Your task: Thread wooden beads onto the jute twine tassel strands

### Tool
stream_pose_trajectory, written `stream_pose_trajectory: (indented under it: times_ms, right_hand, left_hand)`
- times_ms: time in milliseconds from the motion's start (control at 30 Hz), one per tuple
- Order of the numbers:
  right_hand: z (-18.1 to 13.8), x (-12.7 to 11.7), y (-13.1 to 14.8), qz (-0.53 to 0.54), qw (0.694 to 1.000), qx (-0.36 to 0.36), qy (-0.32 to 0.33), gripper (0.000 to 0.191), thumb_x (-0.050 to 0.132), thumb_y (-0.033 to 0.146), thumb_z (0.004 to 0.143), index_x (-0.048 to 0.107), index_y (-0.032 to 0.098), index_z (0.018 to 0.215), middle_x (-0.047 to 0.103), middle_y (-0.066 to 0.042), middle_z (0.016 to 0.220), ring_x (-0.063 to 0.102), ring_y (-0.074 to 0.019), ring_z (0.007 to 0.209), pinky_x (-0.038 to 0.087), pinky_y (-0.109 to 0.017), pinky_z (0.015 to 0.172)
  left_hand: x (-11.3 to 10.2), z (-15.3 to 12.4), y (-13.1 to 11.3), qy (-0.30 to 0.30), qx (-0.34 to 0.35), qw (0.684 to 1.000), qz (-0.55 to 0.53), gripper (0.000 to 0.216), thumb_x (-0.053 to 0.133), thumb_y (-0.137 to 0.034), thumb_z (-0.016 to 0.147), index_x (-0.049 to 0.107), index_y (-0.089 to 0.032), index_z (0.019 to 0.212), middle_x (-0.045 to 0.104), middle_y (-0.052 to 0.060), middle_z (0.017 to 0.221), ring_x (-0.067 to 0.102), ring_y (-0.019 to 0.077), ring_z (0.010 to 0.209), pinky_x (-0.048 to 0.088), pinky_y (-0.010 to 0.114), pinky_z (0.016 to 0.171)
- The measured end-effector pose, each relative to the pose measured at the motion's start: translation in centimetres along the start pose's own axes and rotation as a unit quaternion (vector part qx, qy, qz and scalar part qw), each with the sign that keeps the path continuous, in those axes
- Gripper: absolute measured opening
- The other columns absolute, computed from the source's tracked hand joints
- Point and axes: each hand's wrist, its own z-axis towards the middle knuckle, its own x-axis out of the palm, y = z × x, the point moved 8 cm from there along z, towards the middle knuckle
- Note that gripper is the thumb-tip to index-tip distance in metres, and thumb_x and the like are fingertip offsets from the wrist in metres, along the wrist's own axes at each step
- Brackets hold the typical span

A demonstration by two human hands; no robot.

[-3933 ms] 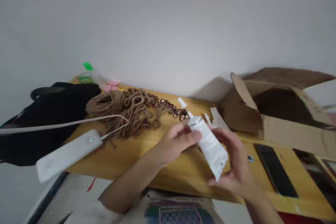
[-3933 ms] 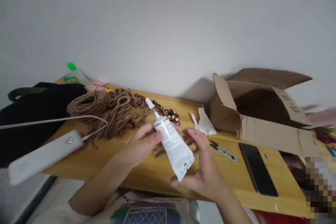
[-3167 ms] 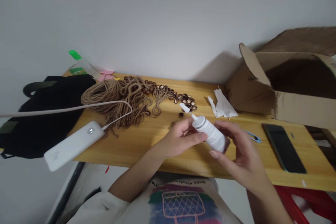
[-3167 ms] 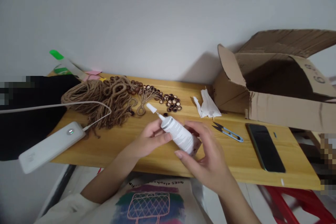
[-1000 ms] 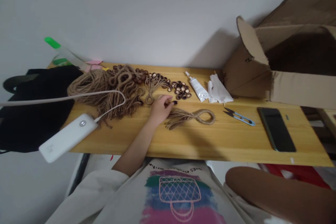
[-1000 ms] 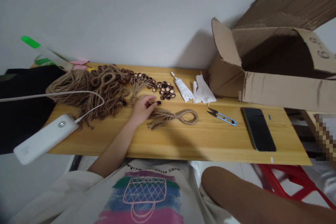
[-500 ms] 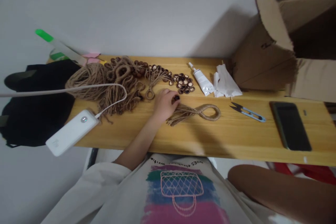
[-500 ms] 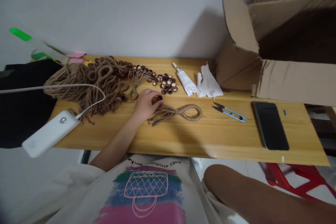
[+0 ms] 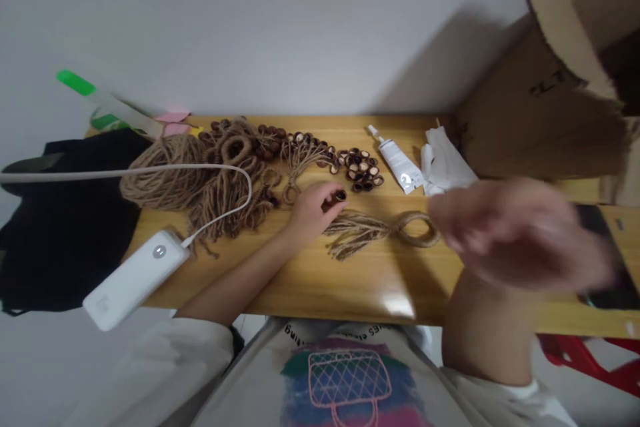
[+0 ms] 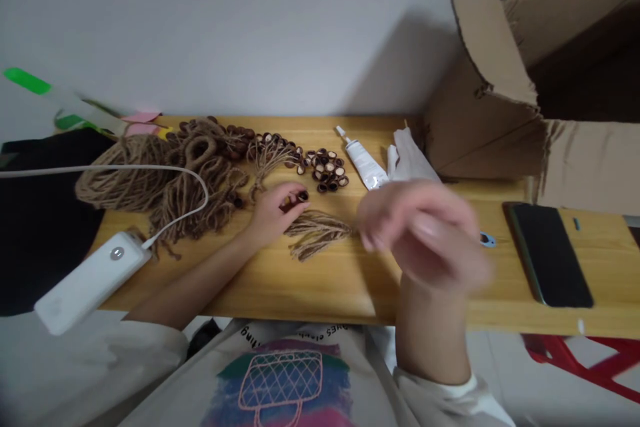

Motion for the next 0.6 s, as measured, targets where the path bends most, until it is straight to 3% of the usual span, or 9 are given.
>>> stream_pose_trajectory:
  times_ms: [33, 100, 200, 300, 467, 600]
  right_hand:
    - [0.6, 0.4, -0.7, 0.065, 0.997, -0.006, -0.043, 0.037, 0.046, 0.046, 0.092, 0.06, 0.02, 0.071, 0.056, 0.001, 0.057, 0.055, -0.0131, 0.055, 0.047, -0.03, 0.057]
    - [1.6, 2.2, -3.2, 0.079, 0.994, 0.033, -0.072, 0.019, 0.06, 0.034, 0.084, 0.063, 0.02, 0.071, 0.058, 0.002, 0.057, 0.055, -0.0123, 0.055, 0.046, -0.027, 0.058]
    - [2.1, 5.1, -5.8, -0.027, 0.997, 0.066, -0.028, 0.011, 0.062, 0.027, 0.081, 0.066, 0.018, 0.076, 0.066, 0.0, 0.068, 0.06, -0.0138, 0.062, 0.046, -0.025, 0.06]
    - [1.8, 6.5, -6.3, -0.099, 0.994, 0.048, 0.018, 0.012, 0.06, 0.026, 0.082, 0.069, 0.017, 0.085, 0.07, -0.003, 0.08, 0.063, -0.016, 0.071, 0.047, -0.026, 0.064]
    - [1.3, 7.8, -6.5, -0.087, 0.992, 0.055, 0.076, 0.018, 0.06, 0.025, 0.083, 0.069, 0.017, 0.097, 0.072, -0.005, 0.086, 0.066, -0.0168, 0.076, 0.049, -0.027, 0.07]
    - [1.2, 8.1, -7.2, -0.054, 0.992, 0.082, 0.074, 0.019, 0.062, 0.028, 0.083, 0.069, 0.016, 0.096, 0.072, -0.004, 0.082, 0.066, -0.0172, 0.074, 0.05, -0.027, 0.069]
  left_hand:
    - [0.0, -0.1, -0.1, -0.002, 0.011, 1.0, 0.001, 0.019, 0.069, -0.022, 0.075, 0.068, -0.019, 0.093, 0.065, 0.004, 0.079, 0.057, 0.0152, 0.07, 0.046, 0.028, 0.071]
    - [0.1, -0.2, -0.5, -0.002, 0.04, 0.999, 0.005, 0.018, 0.068, -0.022, 0.076, 0.066, -0.018, 0.093, 0.064, 0.003, 0.078, 0.056, 0.0141, 0.068, 0.047, 0.027, 0.068]
    - [0.1, -0.2, -0.6, 0.004, 0.064, 0.998, 0.003, 0.018, 0.069, -0.021, 0.076, 0.063, -0.018, 0.093, 0.064, 0.002, 0.078, 0.056, 0.0128, 0.066, 0.047, 0.026, 0.064]
    - [0.1, -0.2, -0.6, 0.014, 0.072, 0.997, 0.004, 0.02, 0.07, -0.021, 0.075, 0.061, -0.018, 0.092, 0.063, 0.001, 0.077, 0.056, 0.012, 0.065, 0.046, 0.025, 0.062]
    - [0.1, -0.3, -0.8, 0.02, 0.087, 0.996, 0.009, 0.02, 0.068, -0.021, 0.076, 0.06, -0.018, 0.094, 0.063, 0.001, 0.078, 0.055, 0.0107, 0.065, 0.045, 0.023, 0.062]
    - [0.1, -0.4, -1.0, 0.02, 0.096, 0.995, 0.016, 0.019, 0.068, -0.022, 0.077, 0.059, -0.018, 0.094, 0.063, 0.0, 0.077, 0.055, 0.0102, 0.065, 0.044, 0.023, 0.062]
